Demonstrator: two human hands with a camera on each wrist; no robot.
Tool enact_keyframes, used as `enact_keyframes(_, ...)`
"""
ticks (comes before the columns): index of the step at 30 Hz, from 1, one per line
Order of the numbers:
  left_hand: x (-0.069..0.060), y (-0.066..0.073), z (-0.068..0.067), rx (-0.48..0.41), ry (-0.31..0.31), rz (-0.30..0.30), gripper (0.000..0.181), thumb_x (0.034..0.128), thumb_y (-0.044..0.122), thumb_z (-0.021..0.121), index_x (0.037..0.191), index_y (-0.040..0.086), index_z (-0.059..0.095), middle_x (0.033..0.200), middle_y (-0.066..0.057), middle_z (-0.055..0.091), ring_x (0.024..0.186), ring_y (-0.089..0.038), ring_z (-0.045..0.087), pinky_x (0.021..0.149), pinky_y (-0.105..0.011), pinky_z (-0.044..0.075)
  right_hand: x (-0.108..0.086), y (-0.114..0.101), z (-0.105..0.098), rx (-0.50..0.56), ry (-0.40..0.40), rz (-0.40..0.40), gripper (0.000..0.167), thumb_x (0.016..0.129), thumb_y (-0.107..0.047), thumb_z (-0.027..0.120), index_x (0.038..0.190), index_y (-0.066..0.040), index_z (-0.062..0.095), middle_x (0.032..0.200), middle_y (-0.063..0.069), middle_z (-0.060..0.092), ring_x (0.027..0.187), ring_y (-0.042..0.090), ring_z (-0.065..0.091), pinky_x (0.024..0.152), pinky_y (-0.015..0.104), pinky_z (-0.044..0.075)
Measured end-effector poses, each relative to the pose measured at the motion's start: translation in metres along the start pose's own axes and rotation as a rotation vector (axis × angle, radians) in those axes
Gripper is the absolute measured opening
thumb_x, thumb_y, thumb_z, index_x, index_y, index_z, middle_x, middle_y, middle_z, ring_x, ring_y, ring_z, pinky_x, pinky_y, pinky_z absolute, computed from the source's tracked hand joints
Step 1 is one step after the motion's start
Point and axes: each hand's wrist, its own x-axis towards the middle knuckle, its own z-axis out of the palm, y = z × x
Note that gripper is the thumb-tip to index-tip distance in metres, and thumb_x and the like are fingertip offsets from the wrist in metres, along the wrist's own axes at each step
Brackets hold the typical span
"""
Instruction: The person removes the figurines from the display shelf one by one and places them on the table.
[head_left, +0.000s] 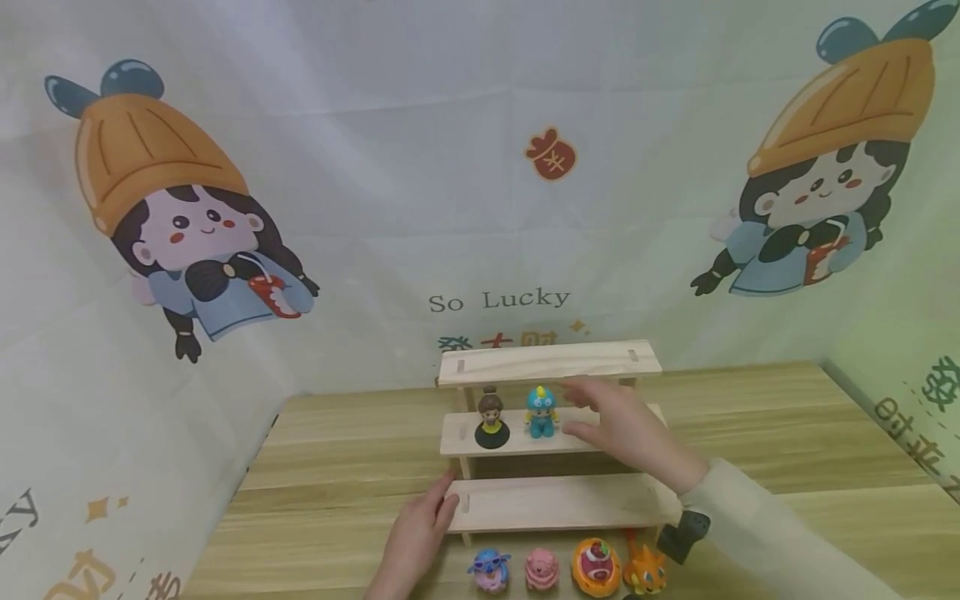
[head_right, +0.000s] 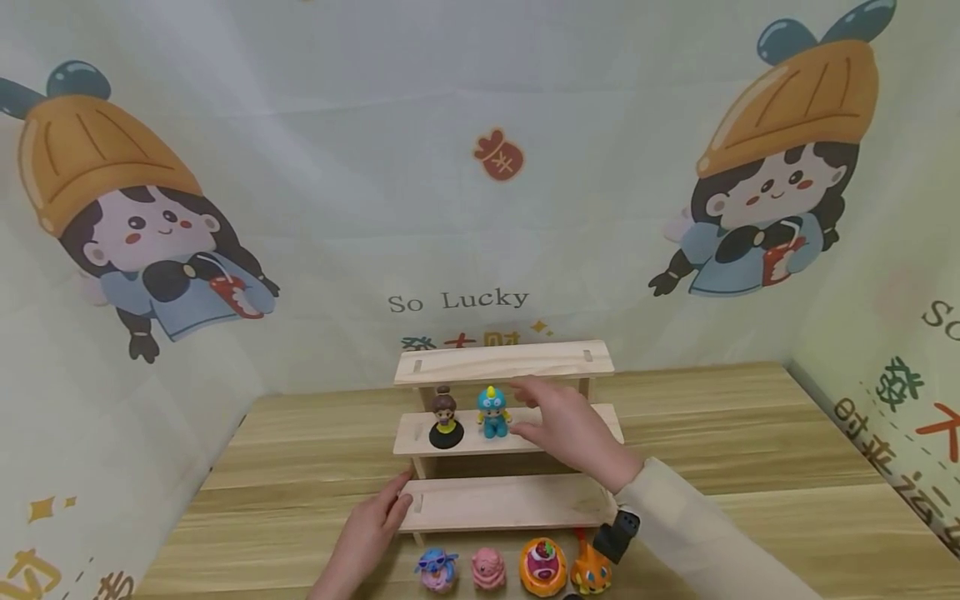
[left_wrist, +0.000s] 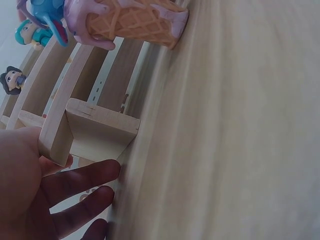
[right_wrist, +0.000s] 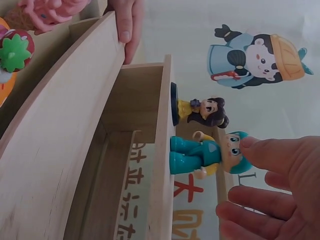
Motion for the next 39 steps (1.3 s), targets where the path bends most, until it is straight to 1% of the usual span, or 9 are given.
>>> enact_keyframes(4, 0.0, 0.002, -0.002, 0.011, -0.019, -0.019, 0.042, 0.0981, 0.031, 0.052, 0.133, 0.007, 0.055, 0.115, -0.021, 0.067, 0.101, -0.039, 0.065, 0.087, -0.053, 0.051, 0.007, 0.0, 0.006, 0.038, -0.02, -0.002, 0.056, 0.083, -0.014, 0.075, 0.132, -0.005, 0.051, 0.114, 0.014, 0.067, 0.1, 0.029, 0.066, 0.086, 0.045, 0.054)
enact_keyframes(9, 0.001, 0.003, -0.002, 0.013, -0.027, -0.037, 0.042, 0.098, 0.029, 0.053, 0.134, 0.007, 0.055, 0.117, -0.02, 0.066, 0.103, -0.04, 0.064, 0.089, -0.053, 0.05, 0.015, -0.002, 0.012, 0.098, -0.035, -0.003, 0.059, 0.079, -0.008, 0.077, 0.132, -0.006, 0.05, 0.112, 0.012, 0.066, 0.094, 0.025, 0.066, 0.08, 0.037, 0.057)
enact_keyframes(14, 0.002, 0.003, -0.002, 0.016, -0.027, -0.015, 0.042, 0.0983, 0.029, 0.052, 0.133, 0.006, 0.055, 0.117, -0.021, 0.066, 0.102, -0.04, 0.064, 0.088, -0.053, 0.051, 0.02, -0.002, 0.018, 0.128, -0.046, -0.008, 0.061, 0.078, -0.004, 0.077, 0.132, -0.005, 0.049, 0.107, 0.012, 0.066, 0.09, 0.023, 0.067, 0.076, 0.033, 0.057)
enact_keyframes(16, 0.002, 0.003, -0.002, 0.019, -0.024, -0.002, 0.042, 0.0985, 0.03, 0.052, 0.132, 0.006, 0.055, 0.116, -0.021, 0.066, 0.101, -0.04, 0.065, 0.087, -0.053, 0.051, 0.021, -0.002, 0.02, 0.131, -0.046, -0.009, 0.061, 0.078, -0.004, 0.077, 0.132, -0.005, 0.048, 0.106, 0.012, 0.066, 0.09, 0.023, 0.068, 0.075, 0.033, 0.057)
enact_keyframes(19, 0.002, 0.002, -0.002, 0.017, -0.023, 0.0, 0.041, 0.0984, 0.029, 0.052, 0.132, 0.006, 0.056, 0.116, -0.021, 0.066, 0.101, -0.04, 0.065, 0.087, -0.052, 0.051, 0.023, -0.001, 0.023, 0.13, -0.042, -0.002, 0.061, 0.079, -0.003, 0.076, 0.132, -0.006, 0.048, 0.106, 0.012, 0.066, 0.091, 0.024, 0.068, 0.075, 0.033, 0.058)
enact_keyframes(23, 0.002, 0.002, -0.002, 0.022, -0.023, -0.007, 0.041, 0.0985, 0.03, 0.052, 0.132, 0.007, 0.055, 0.116, -0.021, 0.066, 0.101, -0.04, 0.065, 0.086, -0.053, 0.051, 0.024, -0.001, 0.026, 0.112, -0.029, 0.002, 0.058, 0.08, -0.004, 0.075, 0.131, -0.008, 0.049, 0.105, 0.011, 0.067, 0.089, 0.023, 0.068, 0.073, 0.032, 0.058)
enact_keyframes(28, 0.002, 0.001, -0.002, 0.021, -0.026, -0.012, 0.042, 0.0984, 0.03, 0.052, 0.133, 0.007, 0.055, 0.115, -0.021, 0.067, 0.101, -0.039, 0.065, 0.087, -0.053, 0.051, 0.025, 0.001, 0.028, 0.096, -0.013, -0.005, 0.05, 0.08, -0.003, 0.075, 0.125, -0.007, 0.052, 0.102, 0.01, 0.068, 0.084, 0.019, 0.068, 0.071, 0.03, 0.057)
enact_keyframes(34, 0.001, 0.0, -0.001, 0.015, -0.027, -0.015, 0.041, 0.0983, 0.029, 0.052, 0.132, 0.006, 0.055, 0.115, -0.021, 0.066, 0.101, -0.039, 0.065, 0.087, -0.052, 0.051, 0.027, 0.003, 0.031, 0.112, -0.016, 0.011, 0.046, 0.082, -0.003, 0.073, 0.123, -0.007, 0.053, 0.102, 0.01, 0.068, 0.085, 0.02, 0.069, 0.072, 0.031, 0.058)
enact_keyframes(39, 0.0, 0.001, -0.001, 0.0, -0.035, -0.034, 0.041, 0.0981, 0.029, 0.052, 0.133, 0.006, 0.055, 0.116, -0.021, 0.066, 0.102, -0.04, 0.064, 0.088, -0.053, 0.051, 0.025, 0.003, 0.029, 0.122, -0.02, 0.016, 0.045, 0.082, -0.003, 0.073, 0.122, -0.009, 0.053, 0.101, 0.01, 0.068, 0.085, 0.019, 0.069, 0.073, 0.031, 0.058)
